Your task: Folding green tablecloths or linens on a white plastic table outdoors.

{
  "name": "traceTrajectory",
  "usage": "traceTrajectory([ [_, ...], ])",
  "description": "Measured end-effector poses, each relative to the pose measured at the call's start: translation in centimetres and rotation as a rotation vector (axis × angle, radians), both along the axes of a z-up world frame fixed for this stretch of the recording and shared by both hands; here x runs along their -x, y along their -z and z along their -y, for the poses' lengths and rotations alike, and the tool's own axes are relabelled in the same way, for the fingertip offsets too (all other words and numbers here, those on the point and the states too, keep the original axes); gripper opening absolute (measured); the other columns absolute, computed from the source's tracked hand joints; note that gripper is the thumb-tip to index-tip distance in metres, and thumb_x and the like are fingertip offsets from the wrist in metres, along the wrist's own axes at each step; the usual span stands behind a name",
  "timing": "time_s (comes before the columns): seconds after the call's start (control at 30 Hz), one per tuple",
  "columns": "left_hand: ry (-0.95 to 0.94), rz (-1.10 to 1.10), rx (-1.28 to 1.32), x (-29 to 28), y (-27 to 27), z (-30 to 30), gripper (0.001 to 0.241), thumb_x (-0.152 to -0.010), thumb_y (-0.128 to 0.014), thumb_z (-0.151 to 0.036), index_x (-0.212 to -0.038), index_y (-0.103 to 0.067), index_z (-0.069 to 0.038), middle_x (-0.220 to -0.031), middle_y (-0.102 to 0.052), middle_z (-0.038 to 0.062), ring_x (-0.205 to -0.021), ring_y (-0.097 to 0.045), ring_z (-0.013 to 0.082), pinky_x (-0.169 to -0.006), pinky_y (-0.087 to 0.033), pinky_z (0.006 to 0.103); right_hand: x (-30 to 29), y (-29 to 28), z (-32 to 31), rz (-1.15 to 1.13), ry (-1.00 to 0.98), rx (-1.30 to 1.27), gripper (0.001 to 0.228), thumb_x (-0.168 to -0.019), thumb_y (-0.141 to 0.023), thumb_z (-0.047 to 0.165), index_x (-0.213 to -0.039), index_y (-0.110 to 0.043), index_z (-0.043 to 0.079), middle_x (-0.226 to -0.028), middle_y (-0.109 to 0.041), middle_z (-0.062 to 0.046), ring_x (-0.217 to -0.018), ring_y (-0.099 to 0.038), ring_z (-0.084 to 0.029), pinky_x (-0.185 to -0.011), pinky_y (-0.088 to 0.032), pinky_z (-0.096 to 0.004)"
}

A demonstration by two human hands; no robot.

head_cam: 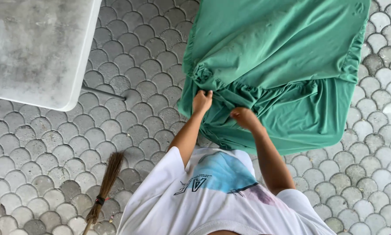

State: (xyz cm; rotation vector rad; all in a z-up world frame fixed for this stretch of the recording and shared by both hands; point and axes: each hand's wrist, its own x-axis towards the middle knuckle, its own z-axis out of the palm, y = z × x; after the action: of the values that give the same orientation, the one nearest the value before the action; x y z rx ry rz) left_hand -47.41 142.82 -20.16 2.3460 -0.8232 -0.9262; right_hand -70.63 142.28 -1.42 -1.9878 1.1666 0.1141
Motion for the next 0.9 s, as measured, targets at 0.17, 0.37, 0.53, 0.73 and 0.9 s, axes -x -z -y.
traceTrajectory([
  [0.17, -0.247, -0.068, 0.074, 2.7, -2.5, 3.5, 0.068, -0.082, -0.067, -0.066, -0.115, -0.066, -0.007, -0.118, -0.071, 0.022, -0.119, -0.066, 0.0418, -0.104, -0.052, 0.051, 15.2, 5.4, 12.6, -0.097, 0.345, 0.475, 0.034, -0.09, -0.07, 0.02, -0.123, -0.064, 0.022, -0.117, -0.059, -0.01, -0.106, -0.064, -0.042, -0.095, -0.053, -0.052],
  [0.37, -0.576, -0.123, 0.329, 6.0, -7.6, 7.4, 0.049, -0.087, -0.072, -0.038, -0.111, -0.065, 0.004, -0.11, -0.068, 0.03, -0.113, -0.063, 0.0465, -0.097, -0.05, 0.0526, 23.3, 6.1, 19.3, -0.344, 0.577, 0.357, 0.059, -0.101, -0.065, 0.03, -0.153, -0.04, 0.038, -0.163, -0.019, -0.01, -0.145, -0.027, -0.047, -0.109, -0.038, -0.066],
  [0.53, -1.114, -0.914, 0.905, 5.3, -12.3, 5.5, 0.075, -0.104, -0.066, -0.013, -0.156, -0.014, 0.002, -0.157, -0.024, 0.035, -0.141, -0.038, 0.0528, -0.119, -0.032, 0.0576, 24.9, 10.1, 19.7, -0.322, 0.482, 0.451, 0.021, -0.102, -0.064, 0.041, -0.12, -0.064, 0.03, -0.161, -0.032, -0.003, -0.149, -0.024, -0.036, -0.109, -0.034, -0.063],
  [0.73, -0.965, -1.344, 1.005, 1.4, -16.2, -0.6, 0.046, -0.101, -0.065, -0.035, -0.122, -0.069, 0.007, -0.127, -0.067, 0.028, -0.115, -0.067, 0.045, -0.105, -0.056, 0.0564, 24.3, 7.0, 14.3, 0.829, 1.139, 0.111, 0.014, -0.103, -0.064, 0.026, -0.093, -0.059, 0.017, -0.085, -0.053, 0.004, -0.082, -0.052, -0.01, -0.074, -0.042, -0.026],
  [0.9, -0.638, -1.33, 0.907, -1.7, -19.6, -8.5, 0.022, -0.091, -0.076, -0.024, -0.101, -0.078, -0.004, -0.106, -0.077, 0.023, -0.097, -0.076, 0.0392, -0.088, -0.064, 0.053, 25.7, -0.1, 2.4, 1.372, 1.633, -0.008, 0.041, -0.089, -0.083, 0.027, -0.063, -0.054, 0.013, -0.062, -0.055, -0.002, -0.053, -0.062, -0.016, -0.054, -0.051, -0.026],
])
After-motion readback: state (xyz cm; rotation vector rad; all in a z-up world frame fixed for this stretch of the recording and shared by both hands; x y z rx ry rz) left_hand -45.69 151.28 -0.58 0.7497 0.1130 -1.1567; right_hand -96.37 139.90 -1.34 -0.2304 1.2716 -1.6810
